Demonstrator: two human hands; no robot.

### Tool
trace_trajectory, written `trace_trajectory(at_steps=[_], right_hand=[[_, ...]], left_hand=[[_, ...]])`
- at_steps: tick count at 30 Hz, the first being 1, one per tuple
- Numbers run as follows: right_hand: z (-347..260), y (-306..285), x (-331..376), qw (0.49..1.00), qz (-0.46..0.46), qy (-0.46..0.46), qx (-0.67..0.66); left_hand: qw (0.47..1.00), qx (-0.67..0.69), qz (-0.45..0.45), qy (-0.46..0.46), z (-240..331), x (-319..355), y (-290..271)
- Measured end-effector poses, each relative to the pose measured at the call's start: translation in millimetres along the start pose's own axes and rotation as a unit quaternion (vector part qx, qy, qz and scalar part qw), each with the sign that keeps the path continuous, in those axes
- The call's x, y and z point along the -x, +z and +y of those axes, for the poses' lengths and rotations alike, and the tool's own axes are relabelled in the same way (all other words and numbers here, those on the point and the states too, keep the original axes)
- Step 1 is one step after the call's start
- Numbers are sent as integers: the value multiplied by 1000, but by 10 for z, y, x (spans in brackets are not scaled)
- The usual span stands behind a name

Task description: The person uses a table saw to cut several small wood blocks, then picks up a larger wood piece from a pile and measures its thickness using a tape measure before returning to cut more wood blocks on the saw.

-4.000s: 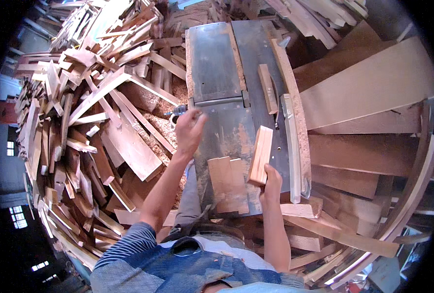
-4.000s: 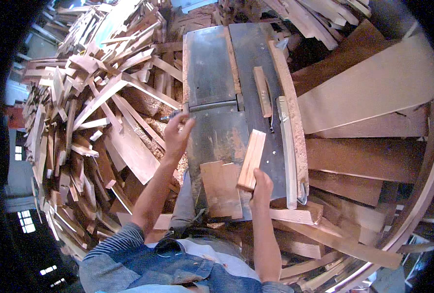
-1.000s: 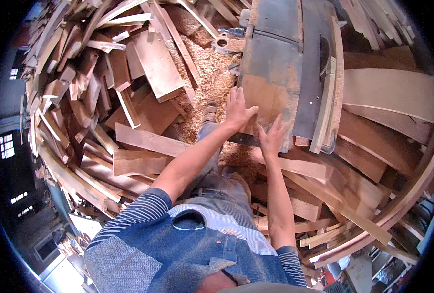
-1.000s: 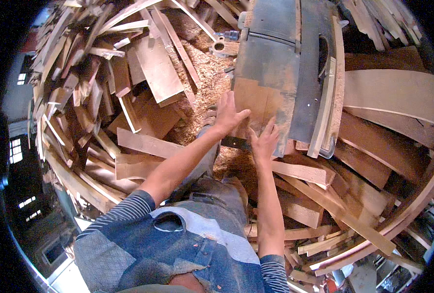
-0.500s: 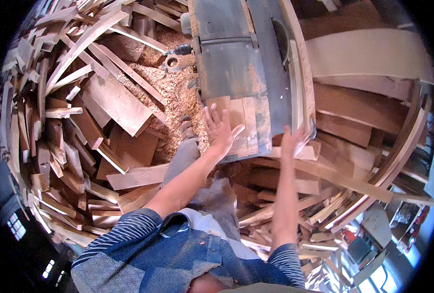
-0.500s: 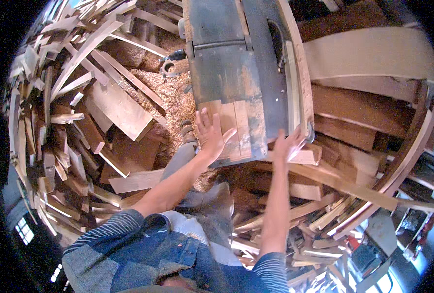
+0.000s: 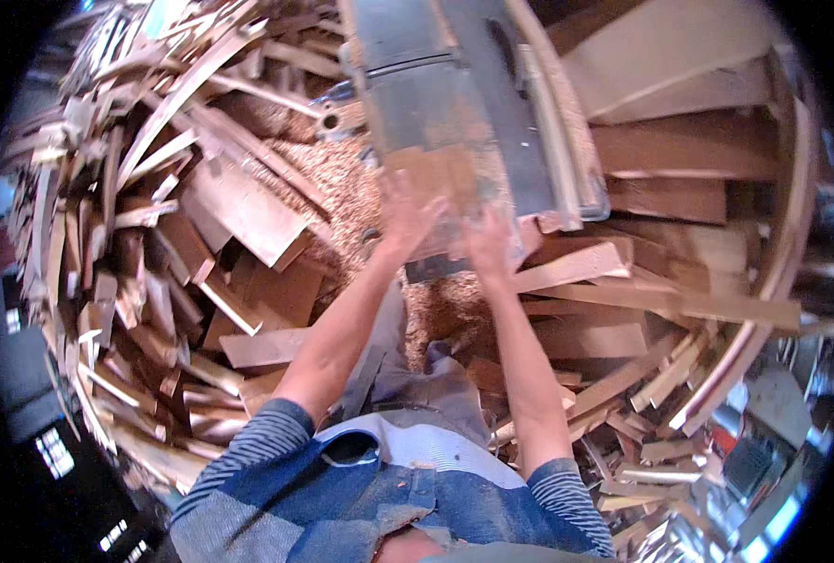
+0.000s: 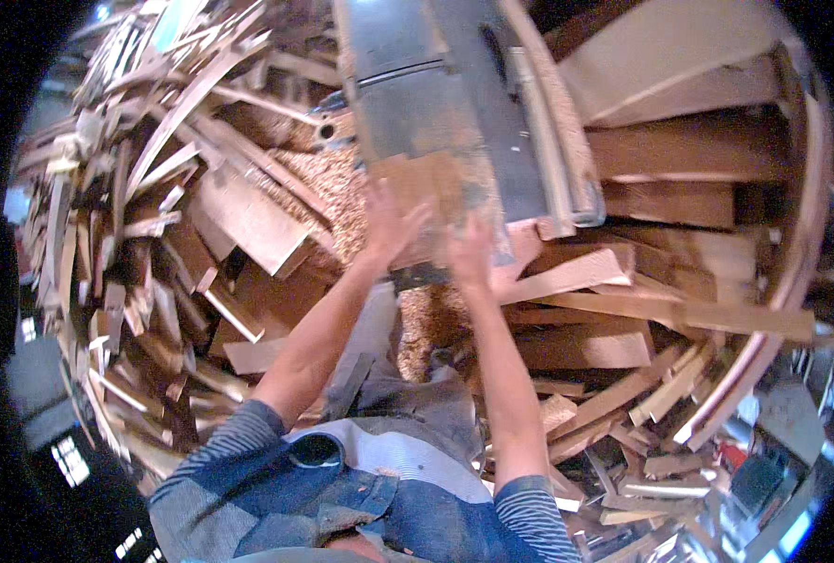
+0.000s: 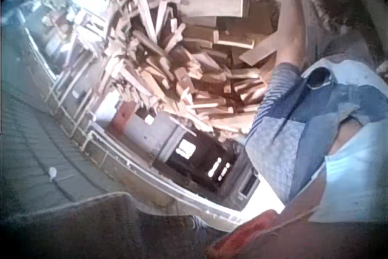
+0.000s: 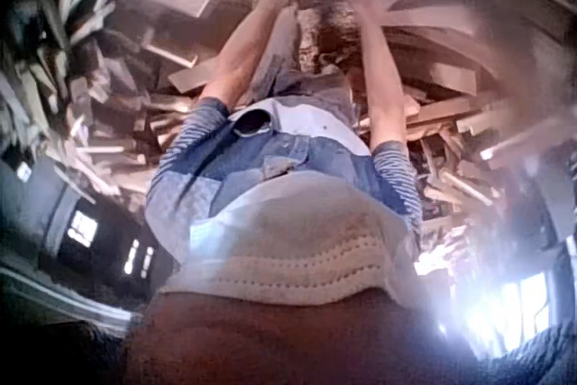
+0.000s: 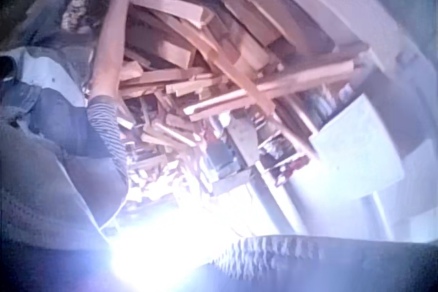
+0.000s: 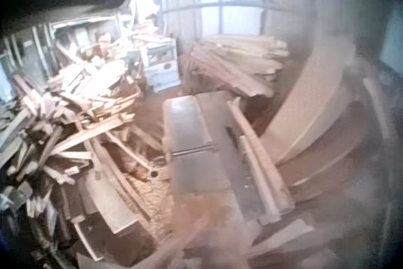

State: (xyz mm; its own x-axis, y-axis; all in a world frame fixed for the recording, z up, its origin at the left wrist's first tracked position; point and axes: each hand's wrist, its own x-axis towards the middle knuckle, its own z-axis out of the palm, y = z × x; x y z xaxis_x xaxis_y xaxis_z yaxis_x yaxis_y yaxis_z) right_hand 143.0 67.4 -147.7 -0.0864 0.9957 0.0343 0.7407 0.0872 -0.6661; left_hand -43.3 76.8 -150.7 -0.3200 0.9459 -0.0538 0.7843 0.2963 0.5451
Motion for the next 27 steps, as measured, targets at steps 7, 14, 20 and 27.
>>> trace_trajectory(at_steps=[7,14,20,27], right_hand=[[63,-149,126,996,-43,14,-81],[355,-489,-73,1000,0,17,7],[816,-1096,-740,966,108,169,160],[2021,-1555,-346,905,0,-41,424]], left_hand=[[992,111,48,24,-69,363,99],[990,143,4,-2,2,453,48],[995,82,40,-44,-20,521,169],[987,149,18,-52,253,527,192]])
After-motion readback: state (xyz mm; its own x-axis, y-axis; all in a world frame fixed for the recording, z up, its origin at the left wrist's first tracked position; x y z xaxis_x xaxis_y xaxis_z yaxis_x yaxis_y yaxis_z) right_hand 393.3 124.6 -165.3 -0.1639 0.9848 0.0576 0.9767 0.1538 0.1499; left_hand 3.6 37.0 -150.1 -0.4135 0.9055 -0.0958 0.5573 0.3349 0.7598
